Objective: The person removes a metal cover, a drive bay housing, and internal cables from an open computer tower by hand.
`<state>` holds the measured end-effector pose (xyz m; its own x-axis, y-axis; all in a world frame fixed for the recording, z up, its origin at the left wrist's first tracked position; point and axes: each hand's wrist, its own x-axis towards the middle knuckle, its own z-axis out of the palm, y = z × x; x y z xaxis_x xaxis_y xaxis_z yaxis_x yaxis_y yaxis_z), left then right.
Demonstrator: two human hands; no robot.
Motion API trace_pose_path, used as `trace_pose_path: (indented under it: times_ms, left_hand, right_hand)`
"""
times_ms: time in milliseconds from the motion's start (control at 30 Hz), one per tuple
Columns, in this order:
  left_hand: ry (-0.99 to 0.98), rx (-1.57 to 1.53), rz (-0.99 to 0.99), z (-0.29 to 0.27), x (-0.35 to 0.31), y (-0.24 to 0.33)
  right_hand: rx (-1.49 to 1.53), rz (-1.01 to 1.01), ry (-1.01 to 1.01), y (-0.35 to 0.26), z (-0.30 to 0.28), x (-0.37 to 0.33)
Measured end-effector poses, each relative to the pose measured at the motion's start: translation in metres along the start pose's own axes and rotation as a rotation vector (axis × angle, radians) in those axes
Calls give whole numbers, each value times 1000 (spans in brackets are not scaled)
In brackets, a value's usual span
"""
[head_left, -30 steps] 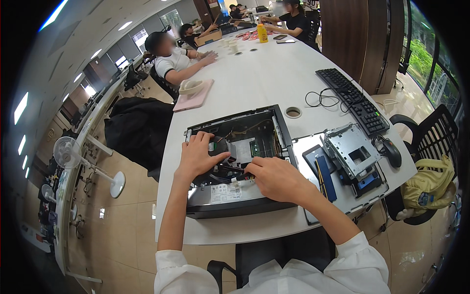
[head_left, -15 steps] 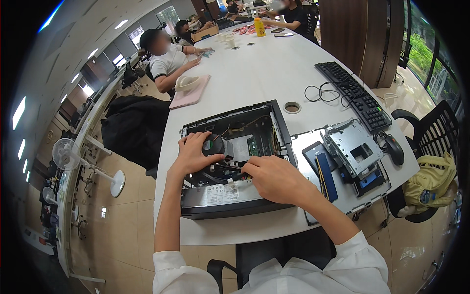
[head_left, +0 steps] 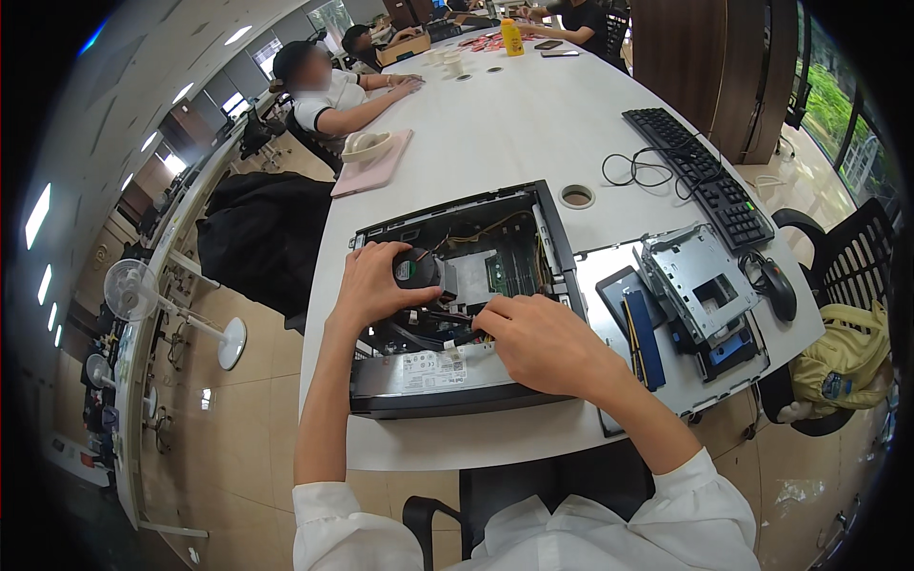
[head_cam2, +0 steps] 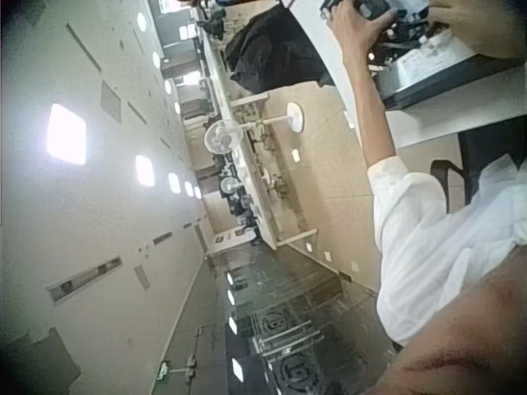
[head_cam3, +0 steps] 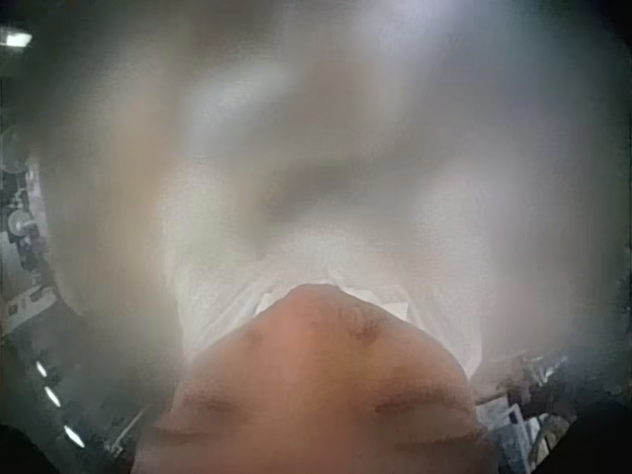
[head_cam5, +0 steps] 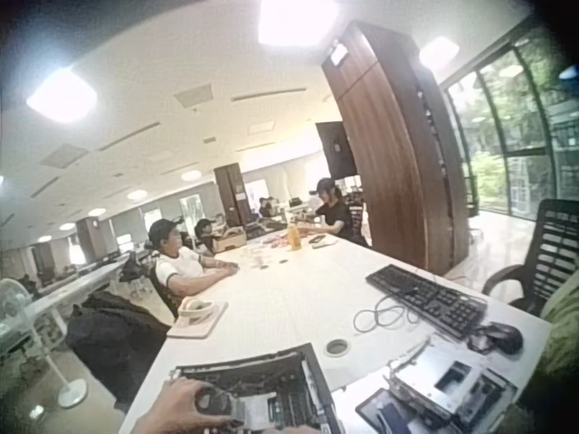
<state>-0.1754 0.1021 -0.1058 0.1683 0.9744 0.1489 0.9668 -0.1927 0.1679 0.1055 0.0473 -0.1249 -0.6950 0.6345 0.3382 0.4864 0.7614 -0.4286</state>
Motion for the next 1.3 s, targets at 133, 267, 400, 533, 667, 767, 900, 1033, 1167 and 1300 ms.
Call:
trace_pose_path:
  times_ms: [133, 267, 400, 533, 667, 767, 900, 1033, 1167, 1300]
  left_hand:
    - [43, -2, -18, 5, 0, 0]
    - [83, -39, 7, 11, -2, -2]
    - [167, -129, 100, 11, -5, -9]
    - [643, -205, 54, 7, 1, -8]
    - [582, -166, 6, 10, -2, -14]
    - [529, -171, 63, 9, -3, -10]
    - [443, -256, 148, 0, -11, -1]
    - [320, -262, 237, -19, -28, 11]
    - [233, -139, 189, -26, -60, 24]
    - [156, -221, 93, -13, -78, 34]
  right_hand:
    - [-3, 4, -3, 0, -2, 0]
    - [20, -23, 30, 1, -1, 0]
    - [19, -24, 28, -1, -1, 1]
    - [19, -9, 23, -1, -1, 1]
    - [10, 2, 6, -2, -4, 2]
    - [12, 8, 5, -1, -4, 2]
    - [19, -14, 13, -3, -2, 3]
    - [59, -25, 45, 0, -1, 1]
    - [27, -101, 96, -2, -3, 1]
    - [49, -159, 135, -1, -2, 2]
